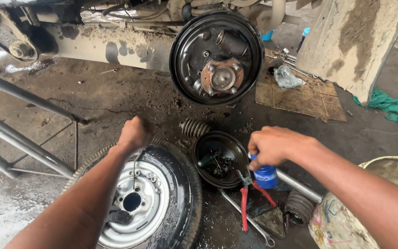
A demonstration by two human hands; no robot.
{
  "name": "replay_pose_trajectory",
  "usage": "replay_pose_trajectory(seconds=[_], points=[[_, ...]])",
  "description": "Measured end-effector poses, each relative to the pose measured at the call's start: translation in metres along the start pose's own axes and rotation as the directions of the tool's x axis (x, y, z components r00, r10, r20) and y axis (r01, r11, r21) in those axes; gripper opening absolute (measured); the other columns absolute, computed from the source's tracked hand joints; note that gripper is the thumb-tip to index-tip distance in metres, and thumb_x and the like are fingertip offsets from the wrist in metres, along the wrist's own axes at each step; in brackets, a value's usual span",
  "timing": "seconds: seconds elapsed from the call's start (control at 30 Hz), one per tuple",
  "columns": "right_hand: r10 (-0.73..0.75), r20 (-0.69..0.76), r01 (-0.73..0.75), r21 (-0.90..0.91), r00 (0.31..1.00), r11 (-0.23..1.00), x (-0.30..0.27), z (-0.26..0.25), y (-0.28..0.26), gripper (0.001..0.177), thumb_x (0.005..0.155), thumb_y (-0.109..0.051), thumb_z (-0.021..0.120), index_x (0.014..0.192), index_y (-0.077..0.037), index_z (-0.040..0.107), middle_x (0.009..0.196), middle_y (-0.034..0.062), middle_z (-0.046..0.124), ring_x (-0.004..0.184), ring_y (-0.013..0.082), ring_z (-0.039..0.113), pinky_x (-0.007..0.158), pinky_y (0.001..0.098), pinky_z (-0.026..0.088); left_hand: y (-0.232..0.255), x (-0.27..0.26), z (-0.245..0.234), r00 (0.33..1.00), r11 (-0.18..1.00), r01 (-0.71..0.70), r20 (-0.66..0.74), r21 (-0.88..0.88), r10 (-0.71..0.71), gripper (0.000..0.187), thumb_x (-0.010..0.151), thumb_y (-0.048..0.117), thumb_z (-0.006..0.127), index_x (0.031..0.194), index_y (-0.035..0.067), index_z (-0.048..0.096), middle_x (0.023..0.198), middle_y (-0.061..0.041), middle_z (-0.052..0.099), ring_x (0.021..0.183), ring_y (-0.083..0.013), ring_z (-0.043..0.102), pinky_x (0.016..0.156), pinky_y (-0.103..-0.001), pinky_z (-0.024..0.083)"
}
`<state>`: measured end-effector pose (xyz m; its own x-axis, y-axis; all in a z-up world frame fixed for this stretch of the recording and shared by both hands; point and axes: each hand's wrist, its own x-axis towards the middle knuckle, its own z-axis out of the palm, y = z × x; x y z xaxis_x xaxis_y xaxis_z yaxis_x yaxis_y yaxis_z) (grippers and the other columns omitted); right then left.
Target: The person cleans a brake drum by hand using a small brush and rinsing it with water from a bucket, then uses a pair of pliers to work on the internal components of the brake system.
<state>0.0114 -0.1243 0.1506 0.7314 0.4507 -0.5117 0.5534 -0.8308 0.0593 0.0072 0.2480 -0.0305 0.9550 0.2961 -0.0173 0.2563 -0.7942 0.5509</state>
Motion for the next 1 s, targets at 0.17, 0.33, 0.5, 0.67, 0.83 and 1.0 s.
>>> replay_pose_trajectory(seconds=[0.17, 0.33, 0.5, 0.67, 0.83, 1.0], points=[[0.043, -0.01, -0.042, 0.018, 0.999, 0.999, -0.007, 0.003, 0.022, 0.039, 0.072, -0.046, 0.085, 0.094, -0.013, 0.078, 0.092, 0.0111, 0.078, 0.091, 0.0295, 0.074, 0.08, 0.0436, 0.057, 0.066, -0.014, -0.013, 0.981, 0.952, 0.062, 0.194, -0.301, -0.003, 0.02, 0.095, 0.019, 0.066, 0.099, 0.005, 0.079, 0.079, -0.013, 0.08, 0.062, -0.0196, 0.075, 0.058, -0.036, 0.065], [0.065, -0.044, -0.061, 0.09, 0.997, 0.994, -0.013, 0.016, 0.071, 0.042, 0.074, -0.043, 0.082, 0.106, -0.015, 0.079, 0.1, 0.0121, 0.079, 0.098, 0.0299, 0.075, 0.086, 0.0428, 0.058, 0.116, -0.037, -0.004, 0.938, 0.955, 0.134, 0.344, -0.264, -0.037, 0.042, 0.104, 0.034, 0.064, 0.095, -0.005, 0.076, 0.076, -0.013, 0.077, 0.058, -0.0183, 0.071, 0.056, -0.033, 0.061], [0.118, -0.212, -0.097, 0.107, 0.97, 0.99, -0.024, 0.031, 0.137, 0.053, 0.079, -0.046, 0.079, 0.119, -0.012, 0.074, 0.111, 0.0136, 0.078, 0.106, 0.0308, 0.074, 0.095, 0.0406, 0.058, 0.127, -0.042, 0.059, 0.965, 0.96, -0.13, 0.189, -0.247, 0.18, 0.02, 0.082, 0.011, 0.068, 0.098, 0.004, 0.077, 0.088, -0.018, 0.078, 0.082, -0.027, 0.076, 0.078, -0.038, 0.06], [0.331, -0.177, -0.339, -0.015, 0.927, 0.941, -0.072, 0.021, 0.192, 0.054, 0.074, -0.054, 0.082, 0.111, -0.015, 0.079, 0.11, 0.0136, 0.075, 0.107, 0.0338, 0.068, 0.094, 0.0458, 0.054, 0.156, -0.05, 0.11, 0.935, 0.96, -0.254, 0.223, -0.116, 0.274, 0.023, 0.081, 0.015, 0.064, 0.098, 0.01, 0.079, 0.104, -0.019, 0.076, 0.106, -0.0357, 0.072, 0.096, -0.043, 0.056], [0.594, 0.396, -0.638, -0.028, 0.7, 0.77, -0.1, 0.046, 0.232, 0.043, 0.082, -0.046, 0.082, 0.095, -0.005, 0.081, 0.081, 0.0111, 0.077, 0.061, 0.0198, 0.068, 0.056, 0.0354, 0.057, 0.174, -0.063, 0.137, 0.922, 0.963, -0.259, 0.279, -0.067, 0.268, 0.023, 0.085, 0.015, 0.063, 0.1, 0.009, 0.079, 0.11, -0.024, 0.073, 0.11, -0.0399, 0.068, 0.099, -0.044, 0.055], [0.548, 0.538, -0.694, 0.1, 0.641, 0.713, -0.096, 0.138, 0.236, 0.034, 0.092, -0.033, 0.075, 0.109, -0.004, 0.076, 0.095, 0.0099, 0.076, 0.067, 0.0167, 0.07, 0.054, 0.03, 0.063, 0.177, -0.066, 0.15, 0.877, 0.981, -0.189, 0.458, 0.048, 0.146, 0.03, 0.082, 0.009, 0.062, 0.11, 0.008, 0.074, 0.121, -0.022, 0.069, 0.117, -0.0389, 0.065, 0.102, -0.044, 0.053]])
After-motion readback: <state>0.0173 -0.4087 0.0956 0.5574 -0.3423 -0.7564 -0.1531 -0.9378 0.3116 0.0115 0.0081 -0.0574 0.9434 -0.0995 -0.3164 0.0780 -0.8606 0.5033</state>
